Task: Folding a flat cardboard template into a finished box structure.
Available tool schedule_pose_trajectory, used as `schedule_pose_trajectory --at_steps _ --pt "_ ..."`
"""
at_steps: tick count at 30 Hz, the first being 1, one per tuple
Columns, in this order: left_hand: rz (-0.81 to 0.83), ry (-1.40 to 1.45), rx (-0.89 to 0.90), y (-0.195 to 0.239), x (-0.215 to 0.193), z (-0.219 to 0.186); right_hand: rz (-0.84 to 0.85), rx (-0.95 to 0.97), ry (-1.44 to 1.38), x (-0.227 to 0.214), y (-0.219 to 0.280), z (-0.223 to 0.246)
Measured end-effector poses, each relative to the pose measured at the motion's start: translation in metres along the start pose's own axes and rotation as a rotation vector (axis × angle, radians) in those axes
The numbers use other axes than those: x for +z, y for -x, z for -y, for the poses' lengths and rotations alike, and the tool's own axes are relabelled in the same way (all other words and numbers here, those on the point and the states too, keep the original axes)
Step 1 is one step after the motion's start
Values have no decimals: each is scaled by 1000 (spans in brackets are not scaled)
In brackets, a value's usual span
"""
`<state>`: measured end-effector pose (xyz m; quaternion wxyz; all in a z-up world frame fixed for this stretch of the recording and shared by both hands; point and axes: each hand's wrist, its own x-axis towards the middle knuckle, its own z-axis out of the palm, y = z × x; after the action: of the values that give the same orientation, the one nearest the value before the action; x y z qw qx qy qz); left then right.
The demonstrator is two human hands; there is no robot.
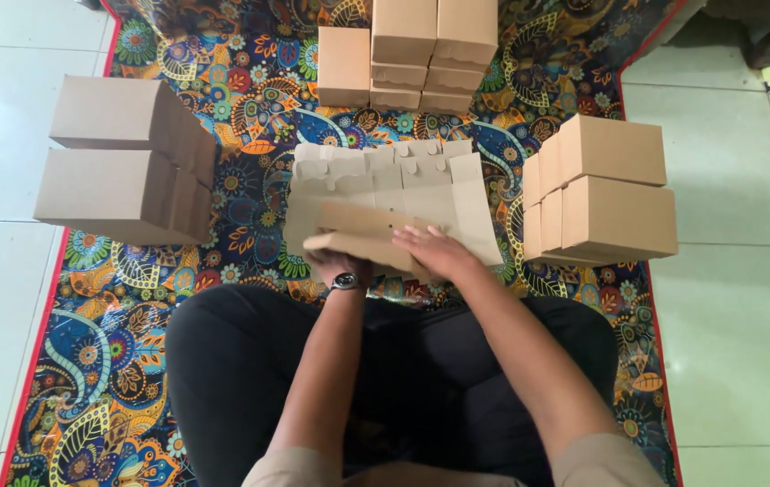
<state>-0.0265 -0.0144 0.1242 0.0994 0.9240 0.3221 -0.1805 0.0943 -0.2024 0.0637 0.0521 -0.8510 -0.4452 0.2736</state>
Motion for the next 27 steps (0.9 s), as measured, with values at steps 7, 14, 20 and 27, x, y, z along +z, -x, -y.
schedule_pose_trajectory --at_steps 7,14,20,27 --pt "157 -62 -6 -23 19 3 144 24 318 -28 13 36" --pt "166 -125 23 -22 19 2 141 60 70 -55 24 50" --pt "20 125 -1 -34 34 6 -38 602 -675 -70 17 36" --pt "-92 291 106 -19 2 -7 -504 531 -936 -52 -4 0"
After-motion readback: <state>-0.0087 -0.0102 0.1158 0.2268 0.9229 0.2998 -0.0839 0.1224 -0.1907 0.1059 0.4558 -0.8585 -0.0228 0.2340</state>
